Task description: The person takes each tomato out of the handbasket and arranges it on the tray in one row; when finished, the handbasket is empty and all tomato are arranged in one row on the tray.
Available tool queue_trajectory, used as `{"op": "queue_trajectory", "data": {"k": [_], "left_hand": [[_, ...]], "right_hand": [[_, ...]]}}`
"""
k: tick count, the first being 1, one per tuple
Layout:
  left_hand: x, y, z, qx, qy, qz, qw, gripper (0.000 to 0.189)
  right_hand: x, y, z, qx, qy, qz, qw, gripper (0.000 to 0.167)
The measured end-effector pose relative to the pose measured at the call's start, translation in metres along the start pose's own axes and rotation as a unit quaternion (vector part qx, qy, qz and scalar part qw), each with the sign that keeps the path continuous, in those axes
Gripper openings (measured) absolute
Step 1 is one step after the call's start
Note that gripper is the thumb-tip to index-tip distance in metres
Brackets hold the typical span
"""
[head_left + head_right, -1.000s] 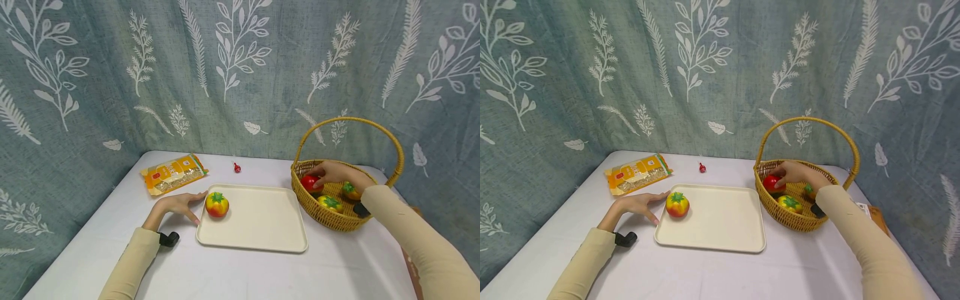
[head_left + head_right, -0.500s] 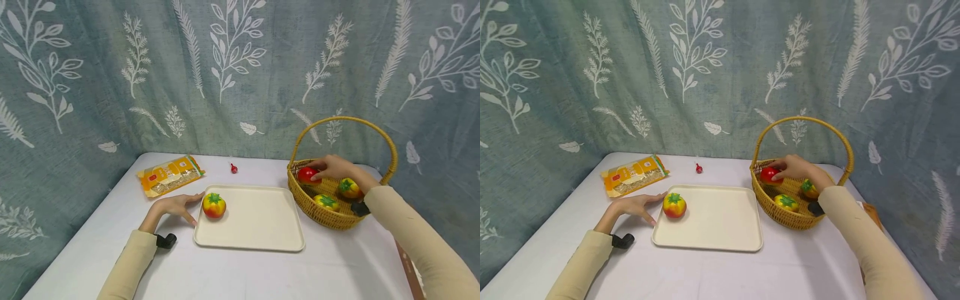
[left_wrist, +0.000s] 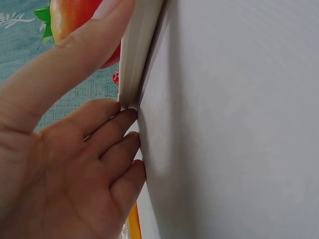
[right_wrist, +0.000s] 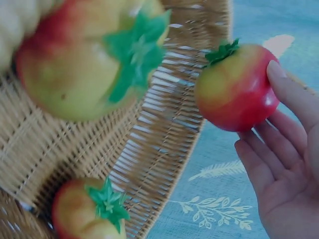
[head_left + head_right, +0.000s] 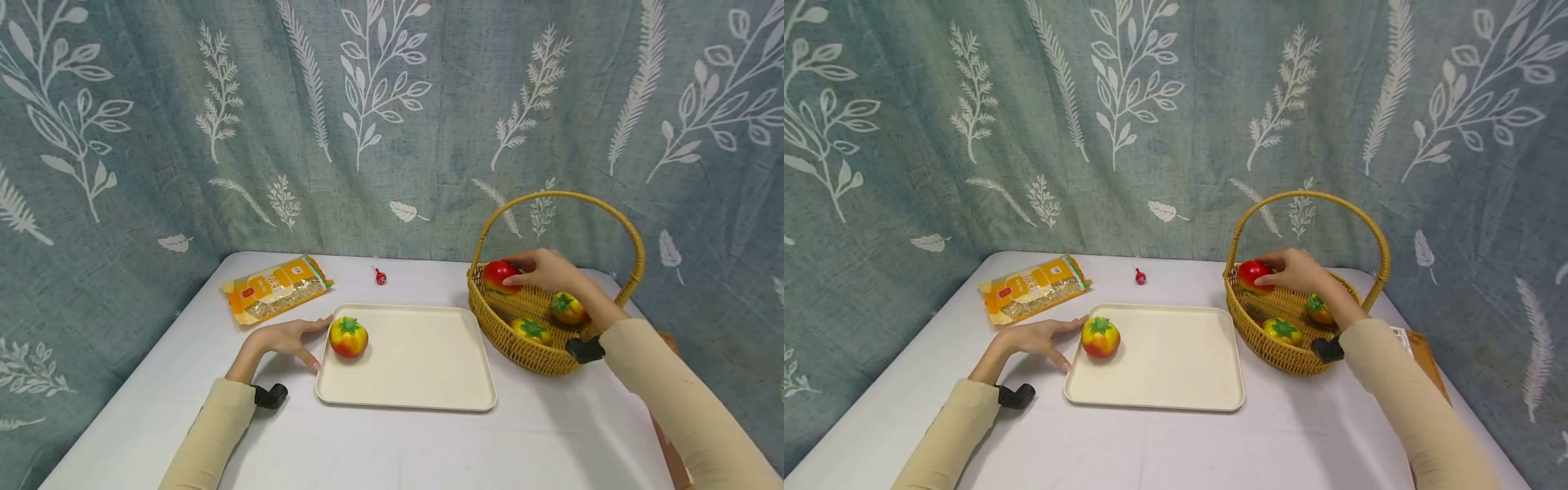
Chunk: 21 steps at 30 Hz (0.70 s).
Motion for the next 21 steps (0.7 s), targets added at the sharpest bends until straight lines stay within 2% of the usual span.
{"op": "queue_trajectory", "data": {"k": [11,17,21], "left_hand": [[0.001,0.001,0.000,-0.001,-0.008,-0.001,1.0000,0.107],[0.000,0.000,-0.001,-0.003,-0.003,-0.002,1.0000,0.106],[-0.001,0.000,-0.001,-0.007,-0.002,-0.003,1.0000,0.106]], "right_hand": [[0.025,-0.005,-0.018,-0.053,0.054,0.059,0.9954,0.074],[0.035,0.000,-0.021,-0.088,0.085,0.100,0.9875,0.076],[0.040,0.007,-0.023,-0.113,0.087,0.115,0.9831,0.077]]}}
Point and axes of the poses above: each hand's wrist, its own x-axis away from the middle knuckle, its own y-axis out of the palm, z = x × y, the point moved 1 cm from there along -x, towards the middle knuckle, and after that the axes turned 5 degrees about -y, right-handed, at the moved point
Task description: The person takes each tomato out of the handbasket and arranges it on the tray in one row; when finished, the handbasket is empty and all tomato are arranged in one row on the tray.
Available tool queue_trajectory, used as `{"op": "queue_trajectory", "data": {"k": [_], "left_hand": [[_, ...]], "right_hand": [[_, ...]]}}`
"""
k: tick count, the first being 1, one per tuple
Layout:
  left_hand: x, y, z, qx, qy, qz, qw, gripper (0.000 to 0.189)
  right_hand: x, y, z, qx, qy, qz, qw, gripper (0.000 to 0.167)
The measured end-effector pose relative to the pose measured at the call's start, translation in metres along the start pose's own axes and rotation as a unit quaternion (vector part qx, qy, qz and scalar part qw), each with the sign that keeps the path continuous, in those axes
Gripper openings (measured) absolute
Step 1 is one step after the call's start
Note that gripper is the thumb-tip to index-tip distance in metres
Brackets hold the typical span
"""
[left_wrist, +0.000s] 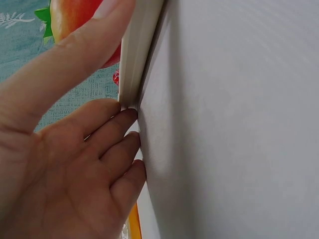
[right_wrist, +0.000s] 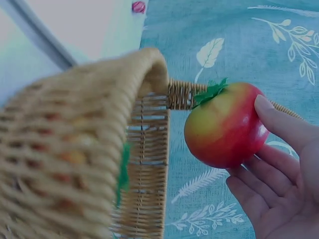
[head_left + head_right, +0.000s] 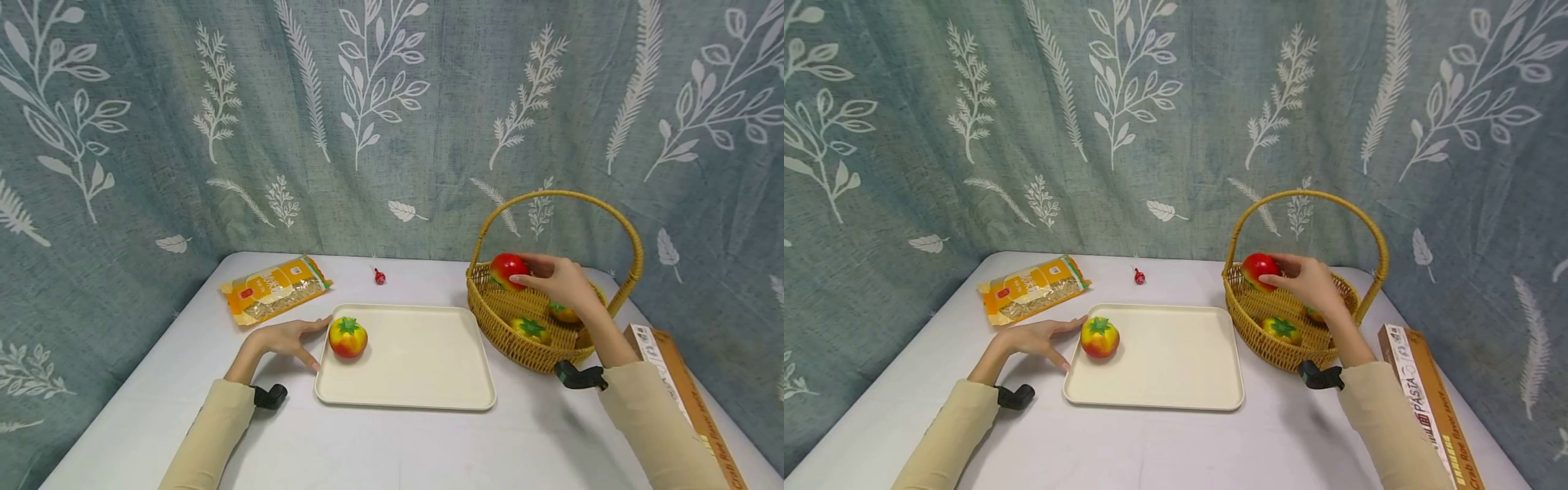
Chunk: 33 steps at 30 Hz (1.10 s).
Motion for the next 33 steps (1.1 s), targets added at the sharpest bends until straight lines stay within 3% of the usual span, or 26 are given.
{"op": "queue_trajectory", "data": {"k": [21,33], "left_hand": [[0.003,-0.001,0.005,-0.005,-0.007,0.001,1.0000,0.107],[0.002,-0.002,0.002,-0.005,-0.003,0.001,1.0000,0.107]], "right_hand": [[0.023,0.038,-0.017,-0.112,0.034,0.093,0.9888,0.071],[0.024,0.053,-0.032,-0.141,-0.007,0.092,0.9857,0.068]]}}
Point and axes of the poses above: each hand's wrist, its own x-axis away from the middle knuckle, its own y-axis out of the palm, z = x × y, the point moved 1 cm from there along -x, towards the middle knuckle, and after that the axes turned 5 degrees about -y, right-handed, at the moved point
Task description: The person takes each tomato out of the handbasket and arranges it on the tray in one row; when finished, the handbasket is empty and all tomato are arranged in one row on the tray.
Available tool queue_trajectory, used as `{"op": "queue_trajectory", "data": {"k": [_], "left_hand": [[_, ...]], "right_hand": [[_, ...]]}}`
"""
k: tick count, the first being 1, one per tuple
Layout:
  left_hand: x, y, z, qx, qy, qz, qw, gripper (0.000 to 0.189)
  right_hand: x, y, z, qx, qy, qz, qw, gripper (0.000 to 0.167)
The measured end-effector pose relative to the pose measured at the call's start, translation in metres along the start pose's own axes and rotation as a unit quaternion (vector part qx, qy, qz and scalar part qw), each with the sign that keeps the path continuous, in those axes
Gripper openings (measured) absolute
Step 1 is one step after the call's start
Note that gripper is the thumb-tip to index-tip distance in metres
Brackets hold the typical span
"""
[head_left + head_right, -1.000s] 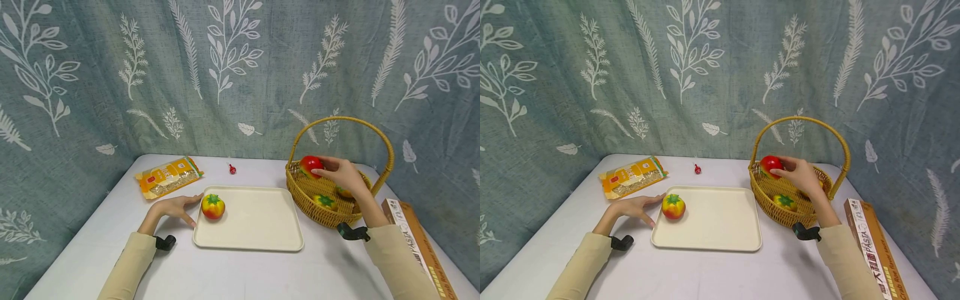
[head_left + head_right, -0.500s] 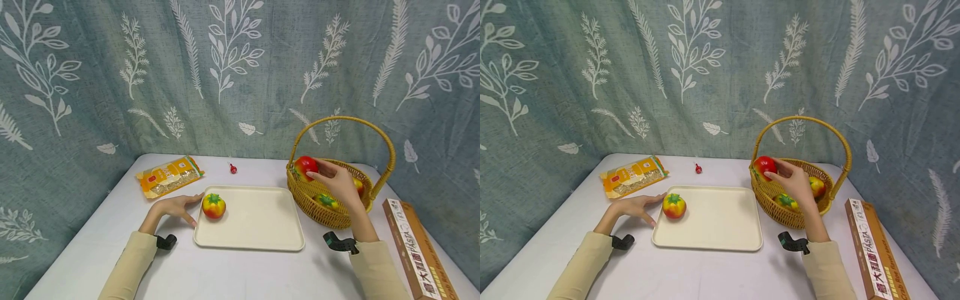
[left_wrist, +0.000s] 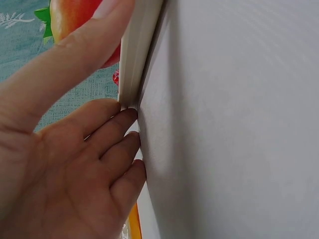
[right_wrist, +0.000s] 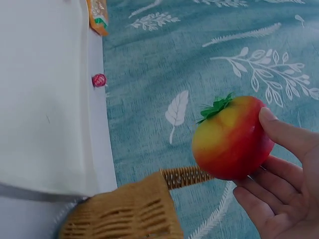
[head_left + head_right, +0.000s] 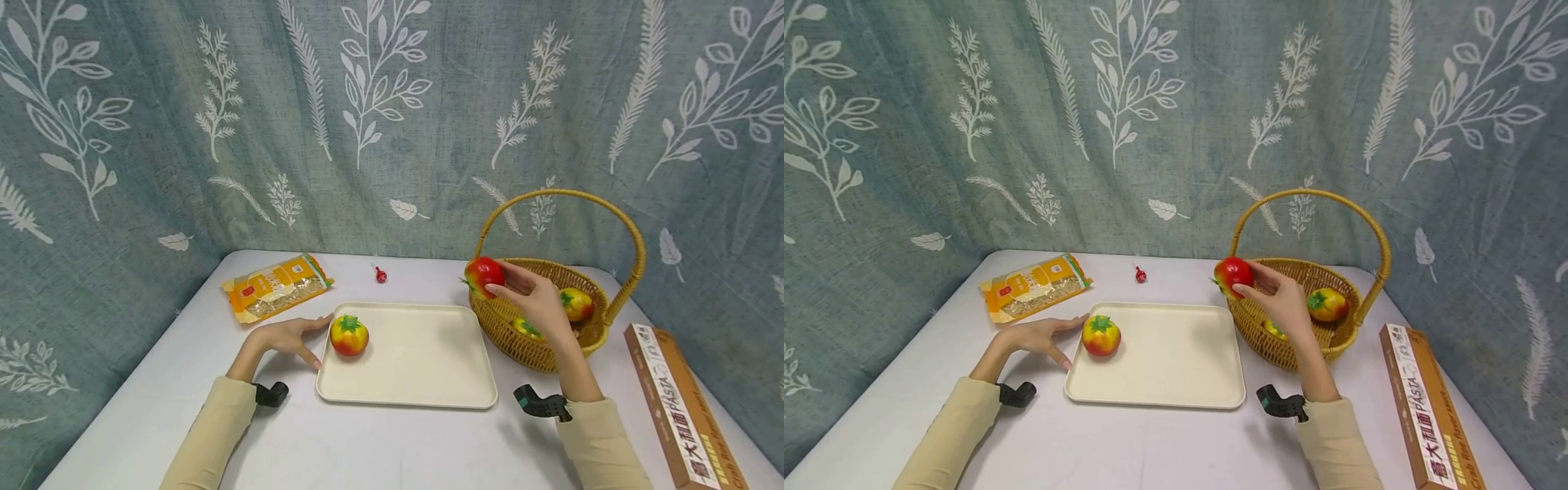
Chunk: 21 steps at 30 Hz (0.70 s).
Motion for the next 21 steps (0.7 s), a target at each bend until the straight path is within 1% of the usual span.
{"op": "queue_trajectory", "data": {"k": [7,12,17,21], "left_hand": [[0.000,0.000,0.000,0.000,-0.003,0.000,1.0000,0.107],[0.000,0.000,0.000,-0.003,-0.004,0.000,1.0000,0.107],[0.000,0.000,0.000,-0.008,0.001,-0.002,1.0000,0.107],[0.000,0.000,0.000,-0.009,-0.001,-0.002,1.0000,0.108]], "right_hand": [[0.001,0.021,-0.009,-0.013,-0.027,-0.017,0.9994,0.064],[0.002,0.035,-0.012,-0.019,-0.045,-0.021,0.9986,0.062],[0.004,0.050,-0.013,-0.044,-0.059,-0.025,0.9970,0.060],[0.005,0.062,-0.012,-0.067,-0.060,-0.036,0.9953,0.059]]}}
Point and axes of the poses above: each hand's wrist, its own x-axis away from the middle knuckle, its own y-axis out of the palm, z = x × y, the point moved 1 cm from there along -x, towards the middle knuckle, and after that the axes turned 5 degrees about -y, right-handed, at the moved point
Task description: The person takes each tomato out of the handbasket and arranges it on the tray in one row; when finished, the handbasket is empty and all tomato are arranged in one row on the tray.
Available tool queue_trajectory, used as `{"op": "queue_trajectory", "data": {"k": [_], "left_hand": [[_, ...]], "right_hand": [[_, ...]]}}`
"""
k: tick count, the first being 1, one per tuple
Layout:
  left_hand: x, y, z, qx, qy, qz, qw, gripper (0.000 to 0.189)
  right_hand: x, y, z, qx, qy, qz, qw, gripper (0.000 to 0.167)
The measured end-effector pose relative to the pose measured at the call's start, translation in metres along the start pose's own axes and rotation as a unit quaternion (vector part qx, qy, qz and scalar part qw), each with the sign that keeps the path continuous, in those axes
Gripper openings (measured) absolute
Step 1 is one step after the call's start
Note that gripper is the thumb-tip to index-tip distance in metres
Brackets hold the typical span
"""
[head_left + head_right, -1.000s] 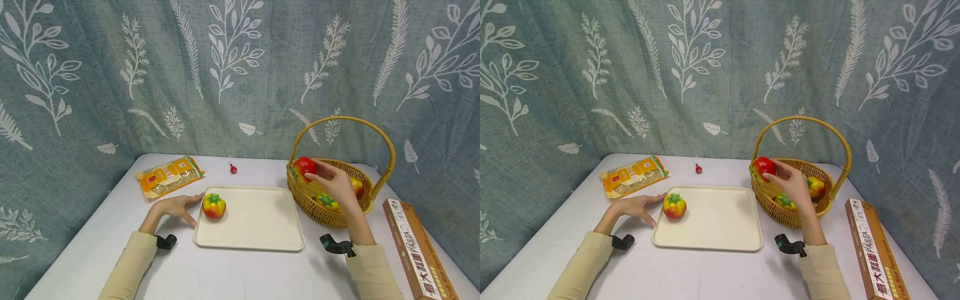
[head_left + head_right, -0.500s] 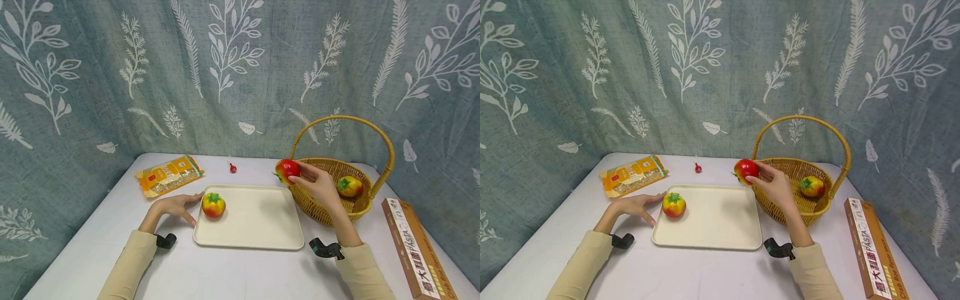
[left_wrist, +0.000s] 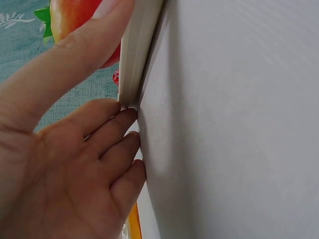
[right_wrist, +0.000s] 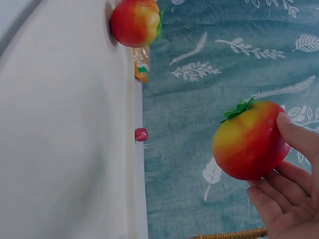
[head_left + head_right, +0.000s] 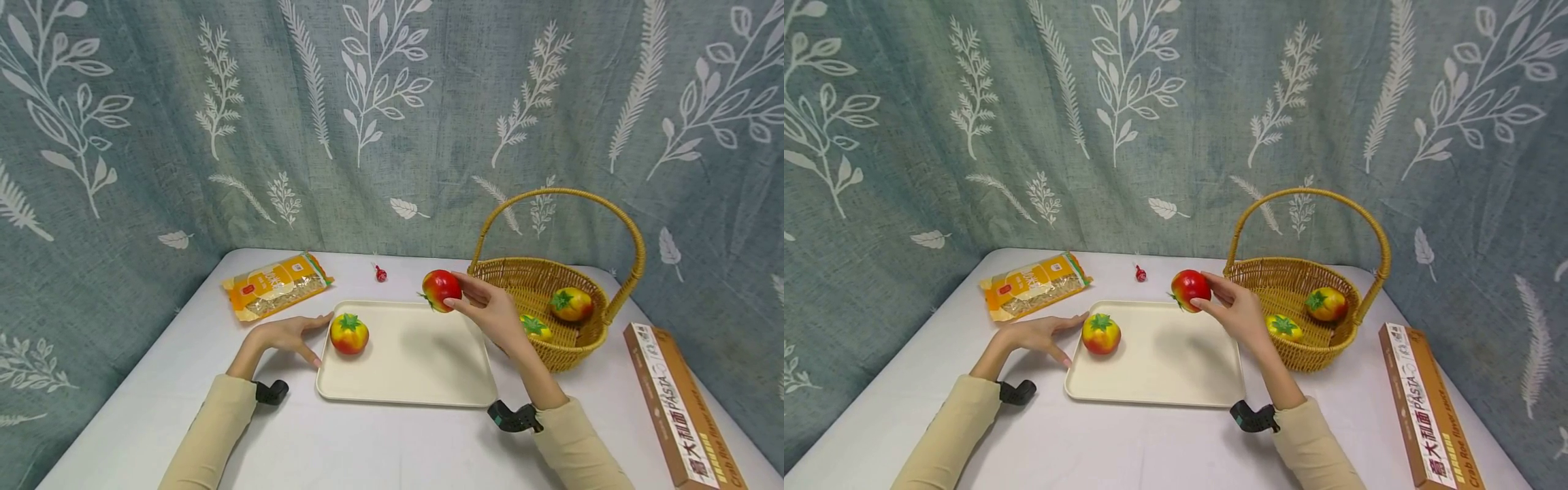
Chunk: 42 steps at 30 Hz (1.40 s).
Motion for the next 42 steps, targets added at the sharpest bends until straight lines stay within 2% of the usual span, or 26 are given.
{"op": "queue_trajectory", "data": {"k": [10,28,42], "left_hand": [[0.001,0.000,0.001,0.003,-0.002,-0.004,1.0000,0.106],[0.000,0.000,0.001,0.003,0.003,-0.005,1.0000,0.105],[0.000,-0.001,0.000,0.004,0.006,-0.007,0.9999,0.105]], "right_hand": [[0.003,0.022,-0.002,-0.024,-0.005,-0.031,0.9992,0.054],[0.010,0.052,0.003,-0.003,-0.027,-0.089,0.9956,0.050],[0.013,0.069,0.011,0.013,-0.011,-0.137,0.9904,0.049]]}}
Point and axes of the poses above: each hand's wrist, its own x-axis away from the middle knuckle, its own y-axis out of the palm, z = x × y, the point moved 1 cm from there along -x, towards the middle knuckle, and after that the axes turned 5 degrees about -y, right-handed, at the moved point
